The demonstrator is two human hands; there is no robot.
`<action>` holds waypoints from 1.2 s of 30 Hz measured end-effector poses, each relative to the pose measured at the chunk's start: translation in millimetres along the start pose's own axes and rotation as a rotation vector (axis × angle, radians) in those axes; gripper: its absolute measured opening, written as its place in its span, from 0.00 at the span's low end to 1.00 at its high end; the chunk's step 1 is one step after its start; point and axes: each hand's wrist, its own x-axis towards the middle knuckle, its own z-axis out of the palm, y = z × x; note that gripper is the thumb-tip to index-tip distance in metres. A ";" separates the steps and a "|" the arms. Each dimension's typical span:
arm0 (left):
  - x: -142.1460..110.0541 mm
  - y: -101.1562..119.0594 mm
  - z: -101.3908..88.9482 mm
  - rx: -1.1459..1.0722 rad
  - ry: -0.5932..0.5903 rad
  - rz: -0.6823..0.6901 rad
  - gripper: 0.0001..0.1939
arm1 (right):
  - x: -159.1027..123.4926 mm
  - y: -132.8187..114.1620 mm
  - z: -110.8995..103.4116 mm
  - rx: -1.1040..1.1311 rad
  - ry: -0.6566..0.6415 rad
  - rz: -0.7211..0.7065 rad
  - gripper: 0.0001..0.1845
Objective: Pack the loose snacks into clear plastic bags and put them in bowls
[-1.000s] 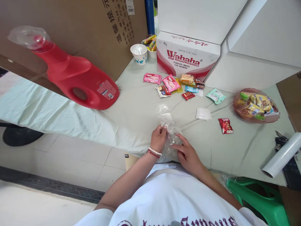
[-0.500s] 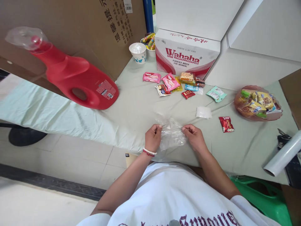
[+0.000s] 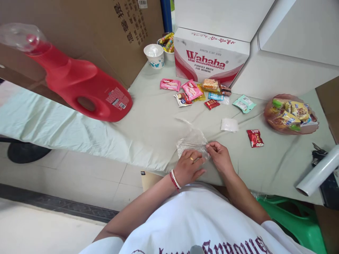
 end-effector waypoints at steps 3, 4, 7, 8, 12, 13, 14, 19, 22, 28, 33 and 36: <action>-2.9 -5.1 12.1 -0.149 -0.007 -0.163 0.10 | -1.3 1.4 -3.0 0.045 0.003 0.024 0.21; -4.1 -7.1 13.5 -0.220 0.003 -0.234 0.11 | -1.7 1.6 -4.4 0.071 0.003 0.046 0.22; -6.5 -11.4 12.0 -0.389 0.032 -0.432 0.12 | -3.2 0.1 -8.2 0.177 -0.017 0.146 0.23; -6.7 -12.1 10.7 -0.425 0.034 -0.473 0.12 | -4.0 -1.1 -9.2 0.220 -0.033 0.173 0.23; -6.2 -13.7 6.7 -0.505 0.036 -0.535 0.13 | -8.2 -6.0 -11.8 0.368 -0.087 0.203 0.22; -5.9 -14.1 6.2 -0.518 0.041 -0.546 0.14 | -9.2 -6.5 -12.6 0.390 -0.096 0.207 0.22; -5.7 -14.4 5.9 -0.531 0.047 -0.556 0.14 | -10.3 -6.7 -13.4 0.406 -0.102 0.210 0.22; -5.5 -14.8 5.3 -0.573 0.069 -0.600 0.14 | -14.3 -2.4 -19.3 0.419 -0.123 0.183 0.21; -4.4 -14.1 5.5 -0.592 0.095 -0.633 0.14 | -16.3 1.3 -24.4 0.365 -0.145 0.144 0.22; -1.0 -14.8 3.1 -0.697 0.180 -0.762 0.16 | -18.5 7.6 -35.9 0.234 -0.240 0.105 0.27; 1.3 -9.5 -1.6 -0.696 0.130 -0.710 0.15 | -17.3 6.6 -36.2 0.168 -0.271 0.057 0.26; 3.7 -3.4 0.2 -0.585 0.061 -0.605 0.11 | -18.4 1.3 -32.9 0.159 -0.307 0.031 0.26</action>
